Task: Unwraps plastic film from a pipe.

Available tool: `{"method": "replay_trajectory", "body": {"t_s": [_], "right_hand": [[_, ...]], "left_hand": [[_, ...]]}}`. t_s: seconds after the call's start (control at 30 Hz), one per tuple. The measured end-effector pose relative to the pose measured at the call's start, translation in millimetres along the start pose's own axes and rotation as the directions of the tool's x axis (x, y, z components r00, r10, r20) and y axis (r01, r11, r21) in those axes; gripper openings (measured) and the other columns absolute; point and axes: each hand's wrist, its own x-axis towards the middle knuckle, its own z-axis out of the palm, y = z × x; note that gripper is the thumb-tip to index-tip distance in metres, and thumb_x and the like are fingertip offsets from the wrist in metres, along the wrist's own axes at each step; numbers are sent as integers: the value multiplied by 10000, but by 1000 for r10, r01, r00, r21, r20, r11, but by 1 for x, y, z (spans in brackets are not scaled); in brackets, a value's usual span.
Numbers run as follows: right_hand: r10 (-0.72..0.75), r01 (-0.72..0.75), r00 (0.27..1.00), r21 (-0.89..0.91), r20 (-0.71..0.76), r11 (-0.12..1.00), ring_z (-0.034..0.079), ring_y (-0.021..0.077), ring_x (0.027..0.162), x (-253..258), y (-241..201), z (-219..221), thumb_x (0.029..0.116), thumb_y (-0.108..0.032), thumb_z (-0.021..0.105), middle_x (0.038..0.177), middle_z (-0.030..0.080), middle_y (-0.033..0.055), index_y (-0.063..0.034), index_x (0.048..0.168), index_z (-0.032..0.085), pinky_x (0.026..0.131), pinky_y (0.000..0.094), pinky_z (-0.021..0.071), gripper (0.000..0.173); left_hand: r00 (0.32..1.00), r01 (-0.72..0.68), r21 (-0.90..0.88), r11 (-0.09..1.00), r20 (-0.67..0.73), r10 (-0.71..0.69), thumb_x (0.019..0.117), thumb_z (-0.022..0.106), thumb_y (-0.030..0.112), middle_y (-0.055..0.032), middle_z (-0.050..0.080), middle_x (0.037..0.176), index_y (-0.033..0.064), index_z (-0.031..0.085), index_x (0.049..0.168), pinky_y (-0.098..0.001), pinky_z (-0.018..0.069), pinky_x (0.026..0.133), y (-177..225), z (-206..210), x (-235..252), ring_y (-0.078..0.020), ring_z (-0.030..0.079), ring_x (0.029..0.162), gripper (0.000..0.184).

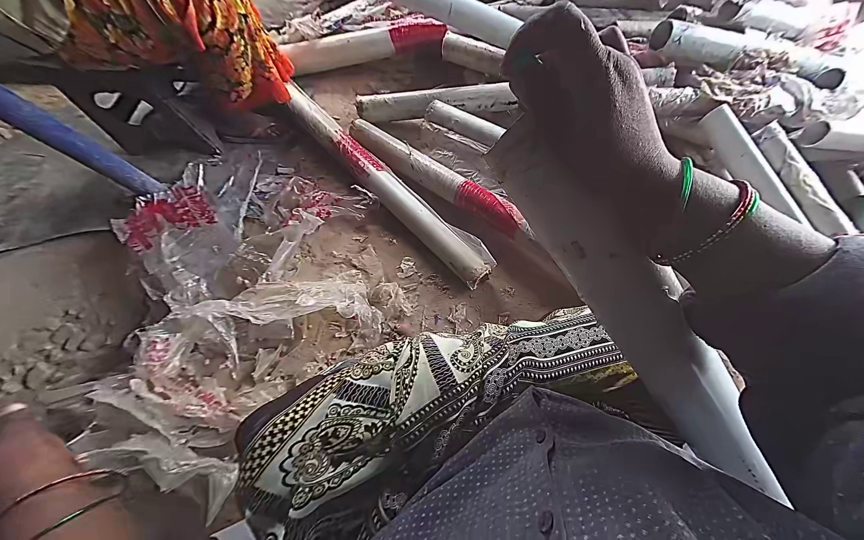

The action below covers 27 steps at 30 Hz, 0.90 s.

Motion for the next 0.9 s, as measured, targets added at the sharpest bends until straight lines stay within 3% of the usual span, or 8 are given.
{"method": "replay_trajectory", "body": {"t_s": [0.07, 0.13, 0.27, 0.37, 0.47, 0.63, 0.77, 0.9], "right_hand": [[17, -17, 1000, 2, 3, 1000, 634, 92, 830, 0, -1, 0, 1064, -210, 463, 865, 700, 28, -64, 1163, 674, 954, 389, 417, 275], [23, -23, 1000, 16, 10, 1000, 646, 100, 859, 1, -1, 0, 1070, -216, 464, 899, 709, 39, -64, 1155, 676, 976, 407, 417, 274], [21, -21, 1000, 9, 4, 1000, 658, 116, 865, -1, -1, 1, 1065, -216, 478, 914, 716, 54, -56, 1167, 674, 972, 418, 432, 273], [12, -12, 1000, -14, 5, 1000, 670, 156, 894, -10, 0, 0, 1051, -190, 499, 942, 723, 90, -47, 1175, 664, 947, 426, 429, 251], [11, -10, 1000, -37, 16, 999, 677, 177, 914, -18, 4, -2, 1060, -191, 485, 982, 724, 120, -30, 1188, 659, 942, 414, 454, 269], [20, -19, 1000, -21, 21, 1000, 665, 156, 901, -23, 13, -1, 1067, -197, 472, 975, 716, 111, -27, 1184, 649, 953, 414, 439, 271], [80, -77, 996, -44, 47, 996, 662, 138, 916, -24, 11, -3, 1066, -221, 467, 1020, 712, 98, -49, 1222, 643, 873, 375, 493, 291], [50, -48, 998, -33, 49, 998, 650, 132, 889, -24, 14, -1, 1074, -226, 461, 960, 703, 87, -29, 1226, 633, 930, 400, 460, 303]], "left_hand": [[980, -67, -205, 976, 172, 104, 1060, 497, 220, -296, 489, 1427, -91, 435, 1441, -411, 385, 1088, 18, 26, 4, -300, 511, 1275, 496], [870, -281, -255, 925, 340, 358, 1064, 498, 349, -249, 550, 1379, -11, 507, 1404, -492, 434, 1061, 43, 52, -9, -318, 571, 1239, 495], [296, -745, -378, 550, 551, 780, 1004, 626, 301, -192, 660, 1255, 47, 668, 1271, -639, 491, 937, 143, 65, -139, -395, 642, 1138, 370], [49, -726, -566, 391, 525, 850, 964, 654, 384, -137, 707, 1177, 93, 723, 1200, -560, 535, 885, 177, 72, -226, -325, 678, 1098, 381], [27, -488, -660, 571, 643, 765, 980, 660, 360, -115, 701, 1181, 65, 702, 1213, -478, 510, 934, 196, 80, -270, -252, 662, 1094, 378], [130, -181, -645, 743, 733, 668, 954, 702, 349, -96, 700, 1119, 52, 695, 1169, -406, 533, 890, 204, 100, -308, -192, 669, 1011, 367], [180, -77, -641, 764, 744, 643, 998, 645, 278, -66, 705, 1015, 67, 718, 1084, -413, 516, 842, 205, 113, -314, -156, 653, 918, 239], [136, -22, -723, 690, 682, 719, 1006, 609, 202, -100, 695, 1011, 12, 697, 1092, -386, 518, 861, 199, 117, -311, -153, 647, 947, 227]]}}
